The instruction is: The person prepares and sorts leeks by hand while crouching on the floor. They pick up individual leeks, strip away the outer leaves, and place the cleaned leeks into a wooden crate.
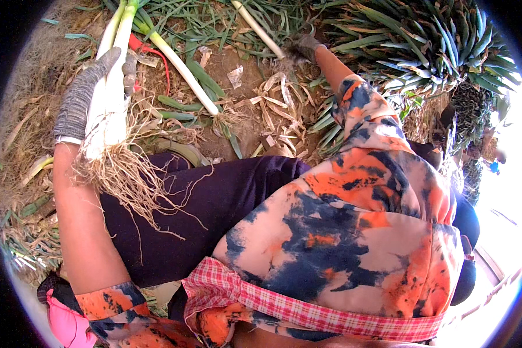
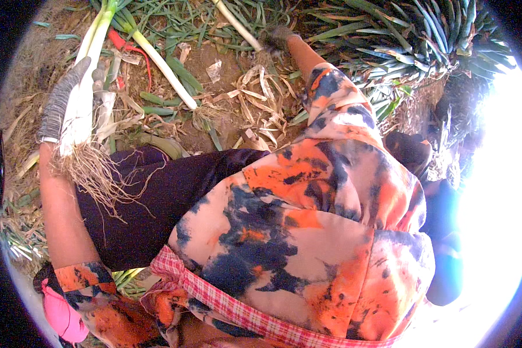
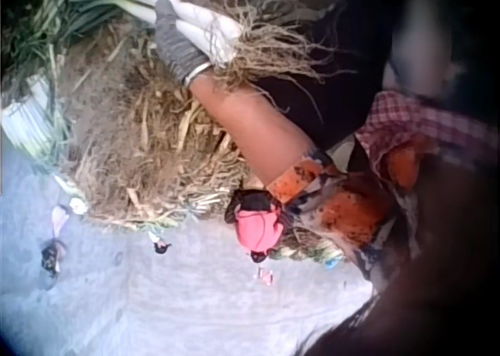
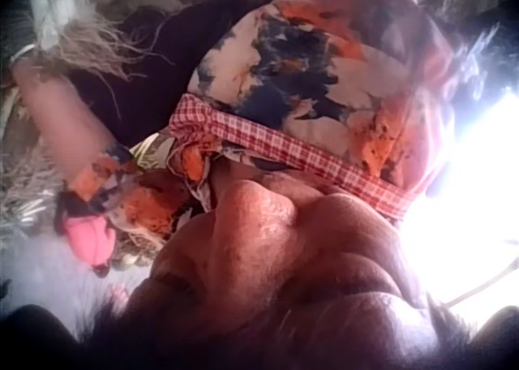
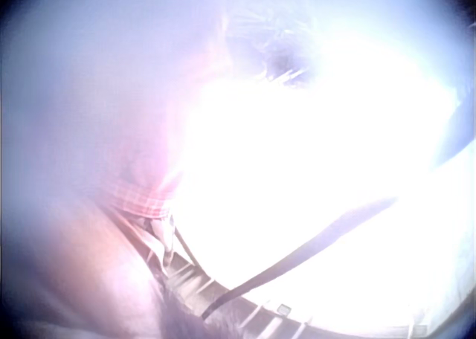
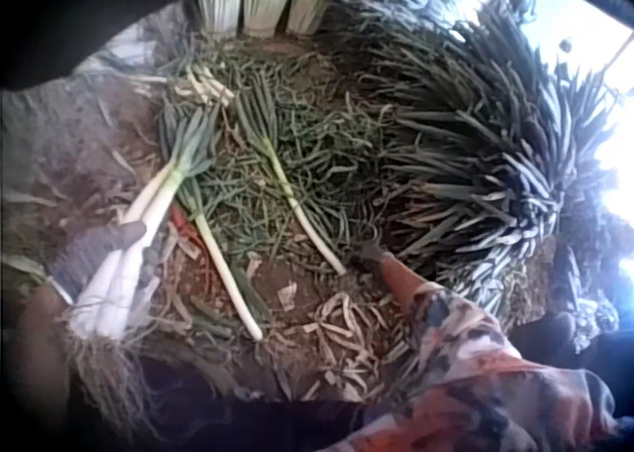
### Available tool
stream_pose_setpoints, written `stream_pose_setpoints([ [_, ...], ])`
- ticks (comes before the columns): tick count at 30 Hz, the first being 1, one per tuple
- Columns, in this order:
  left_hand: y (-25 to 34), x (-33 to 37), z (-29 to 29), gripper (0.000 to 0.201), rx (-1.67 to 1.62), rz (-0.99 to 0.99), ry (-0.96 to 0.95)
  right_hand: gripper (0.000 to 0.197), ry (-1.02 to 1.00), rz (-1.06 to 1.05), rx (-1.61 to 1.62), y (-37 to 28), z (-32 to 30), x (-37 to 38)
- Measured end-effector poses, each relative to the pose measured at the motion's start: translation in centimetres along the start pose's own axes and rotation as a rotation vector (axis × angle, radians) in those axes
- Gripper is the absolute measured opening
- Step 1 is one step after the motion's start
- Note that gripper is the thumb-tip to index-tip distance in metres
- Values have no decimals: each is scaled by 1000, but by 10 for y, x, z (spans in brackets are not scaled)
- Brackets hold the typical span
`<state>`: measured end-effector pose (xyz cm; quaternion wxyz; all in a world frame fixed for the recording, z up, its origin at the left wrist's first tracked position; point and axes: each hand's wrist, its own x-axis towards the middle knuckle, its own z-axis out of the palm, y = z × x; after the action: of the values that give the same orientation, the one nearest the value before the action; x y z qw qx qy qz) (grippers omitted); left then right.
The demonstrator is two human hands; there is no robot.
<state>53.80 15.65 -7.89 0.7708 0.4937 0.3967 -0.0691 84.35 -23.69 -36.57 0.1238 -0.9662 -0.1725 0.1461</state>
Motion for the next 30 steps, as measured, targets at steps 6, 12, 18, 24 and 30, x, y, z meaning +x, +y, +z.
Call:
stream_pose_setpoints([
  [6, -14, -10, -17, 31, -53, 7, 86, 47, 196, 135, 2, -106, -49, -73],
  [12, -3, 0, -7, 35, 44, -17, -28, 30, 292, -313, 47, -103, -15, -84],
  [18, -4, -5, -16, 28, -70, -71, -22, 34, -137, 28, -214, -123, 11, -70],
  [24, -6, -4, -24, 26, -133, -65, -74, 40, -413, -57, 881, -181, -11, -103],
  [30, -8, -9, -23, 22, -237, -23, -109, 30, -707, 224, 1608, -245, -73, -127],
])
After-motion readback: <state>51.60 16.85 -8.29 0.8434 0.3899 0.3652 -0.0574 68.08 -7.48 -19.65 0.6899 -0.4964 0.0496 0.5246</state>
